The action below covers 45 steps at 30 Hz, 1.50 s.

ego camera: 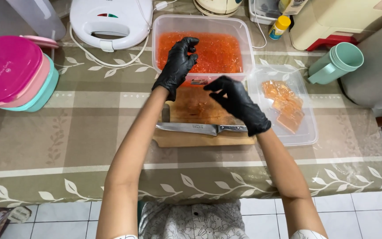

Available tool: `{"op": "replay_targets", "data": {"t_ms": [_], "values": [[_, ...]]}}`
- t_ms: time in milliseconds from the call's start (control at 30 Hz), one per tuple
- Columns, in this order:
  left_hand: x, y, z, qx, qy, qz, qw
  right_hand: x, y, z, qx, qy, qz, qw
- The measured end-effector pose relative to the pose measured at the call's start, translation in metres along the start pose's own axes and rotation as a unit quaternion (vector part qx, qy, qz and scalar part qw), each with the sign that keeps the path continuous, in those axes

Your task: The person cuts a block of orange jelly-like fruit into small cubes on a wooden cutting board using a knife. They then transfer the cut pieces into a clear plastic container filled with a red liquid. The person repeats this process with another piece of the fruit.

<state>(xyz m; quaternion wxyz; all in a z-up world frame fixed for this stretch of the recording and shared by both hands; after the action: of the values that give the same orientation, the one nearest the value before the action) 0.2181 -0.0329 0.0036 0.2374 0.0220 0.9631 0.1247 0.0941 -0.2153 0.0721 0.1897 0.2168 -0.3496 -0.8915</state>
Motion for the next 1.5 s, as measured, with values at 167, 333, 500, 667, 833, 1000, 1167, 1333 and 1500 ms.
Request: {"op": "replay_targets", "data": {"t_ms": [167, 333, 500, 667, 833, 1000, 1167, 1333, 1500], "values": [[-0.005, -0.001, -0.006, 0.002, 0.022, 0.003, 1.000, 0.027, -0.013, -0.018, -0.012, 0.037, -0.001, 0.999], [-0.012, -0.002, -0.003, -0.054, -0.037, -0.020, 0.998, 0.033, -0.017, -0.026, -0.035, 0.025, 0.008, 0.999], [-0.008, -0.004, -0.006, -0.057, -0.015, -0.007, 0.998, 0.033, -0.014, -0.026, -0.013, 0.028, 0.011, 0.999], [-0.005, -0.010, -0.010, -0.056, -0.009, 0.007, 0.998, 0.038, -0.011, -0.029, 0.008, 0.038, 0.019, 0.999], [0.008, -0.008, -0.043, -0.055, -0.153, -0.004, 0.987, 0.042, -0.011, -0.030, 0.020, 0.028, 0.045, 0.998], [0.050, -0.001, -0.123, -0.073, -0.184, -0.004, 0.980, 0.045, -0.016, -0.020, 0.022, 0.050, 0.086, 0.995], [0.106, 0.001, -0.092, -0.004, -0.062, 0.073, 0.995, 0.045, -0.034, -0.030, 0.043, 0.004, 0.107, 0.993], [0.137, -0.006, -0.044, -0.188, 0.141, 0.194, 0.952, 0.044, -0.029, -0.015, 0.012, 0.023, 0.125, 0.992], [0.141, -0.009, -0.057, -0.185, 0.248, 0.209, 0.928, 0.042, -0.039, -0.016, 0.027, 0.020, 0.110, 0.993]]}}
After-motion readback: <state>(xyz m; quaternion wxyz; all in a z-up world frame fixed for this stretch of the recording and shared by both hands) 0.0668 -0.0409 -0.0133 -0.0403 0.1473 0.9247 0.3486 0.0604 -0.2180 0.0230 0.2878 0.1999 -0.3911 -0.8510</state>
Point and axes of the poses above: each hand's wrist, its own x-axis away from the middle knuckle, its own y-axis out of the back of the hand, z = x × y, the point moved 5 cm from there along -x, towards the middle knuckle, and after that the axes turned 1 degree about -y, right-handed, at the moved point
